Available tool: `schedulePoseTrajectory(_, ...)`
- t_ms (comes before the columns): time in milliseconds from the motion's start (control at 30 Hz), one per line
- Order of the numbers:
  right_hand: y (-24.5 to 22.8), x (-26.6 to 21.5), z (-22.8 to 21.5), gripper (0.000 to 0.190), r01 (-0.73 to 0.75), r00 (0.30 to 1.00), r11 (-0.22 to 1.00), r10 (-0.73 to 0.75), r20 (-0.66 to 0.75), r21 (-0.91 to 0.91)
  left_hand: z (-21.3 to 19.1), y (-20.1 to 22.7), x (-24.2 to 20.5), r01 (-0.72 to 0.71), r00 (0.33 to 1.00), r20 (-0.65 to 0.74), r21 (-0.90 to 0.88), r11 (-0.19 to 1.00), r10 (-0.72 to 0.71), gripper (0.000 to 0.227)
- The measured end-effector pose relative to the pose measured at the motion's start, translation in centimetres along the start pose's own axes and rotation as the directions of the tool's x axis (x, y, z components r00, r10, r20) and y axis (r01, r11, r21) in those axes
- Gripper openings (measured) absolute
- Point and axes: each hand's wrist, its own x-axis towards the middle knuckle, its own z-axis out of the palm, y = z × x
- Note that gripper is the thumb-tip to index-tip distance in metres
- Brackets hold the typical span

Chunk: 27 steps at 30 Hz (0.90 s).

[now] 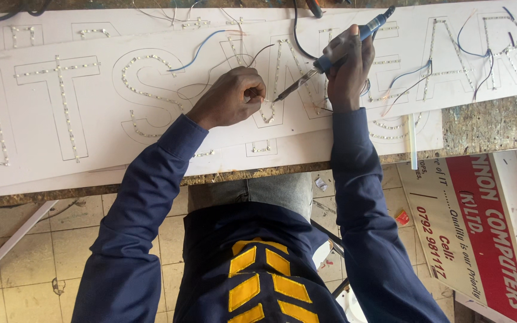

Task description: The person solders wires to LED strips arranged in letter shapes on a white board. They use a soldering iron and solder wire to connect the wires to the LED strips, working on different letters throughout the clip.

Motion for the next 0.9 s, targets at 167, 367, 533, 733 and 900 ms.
schedulePoseTrajectory(167,-0.2,-0.1,0.0,0.034,0.104,0.993,0.994,-0.102,0.057,-0.033,-0.1,0.0,0.1,-0.032,0.999,-0.003,0.004,0.999,0.032,0.013)
schedulePoseTrajectory(367,1.2,0.5,-1.1,0.028,0.087,0.995,0.996,-0.088,0.043,0.012,-0.4,0.3,-0.1,-0.027,1.000,0.002,-0.024,0.999,0.028,0.017)
schedulePoseTrajectory(533,0.7,0.4,-0.9,0.029,0.078,0.996,0.997,-0.079,0.037,0.020,-0.8,1.0,-0.1,-0.004,1.000,-0.005,-0.074,0.997,0.004,0.023)
schedulePoseTrajectory(733,0.4,0.4,-0.6,0.032,0.084,0.996,0.994,-0.086,-0.034,-0.069,-0.7,0.7,-0.2,0.002,1.000,0.004,-0.081,0.997,-0.002,0.022)
schedulePoseTrajectory(900,0.9,0.6,-1.3,0.031,0.055,0.998,0.998,-0.055,-0.007,-0.032,-0.6,0.8,-0.1,0.023,1.000,0.000,-0.107,0.994,-0.023,0.026)
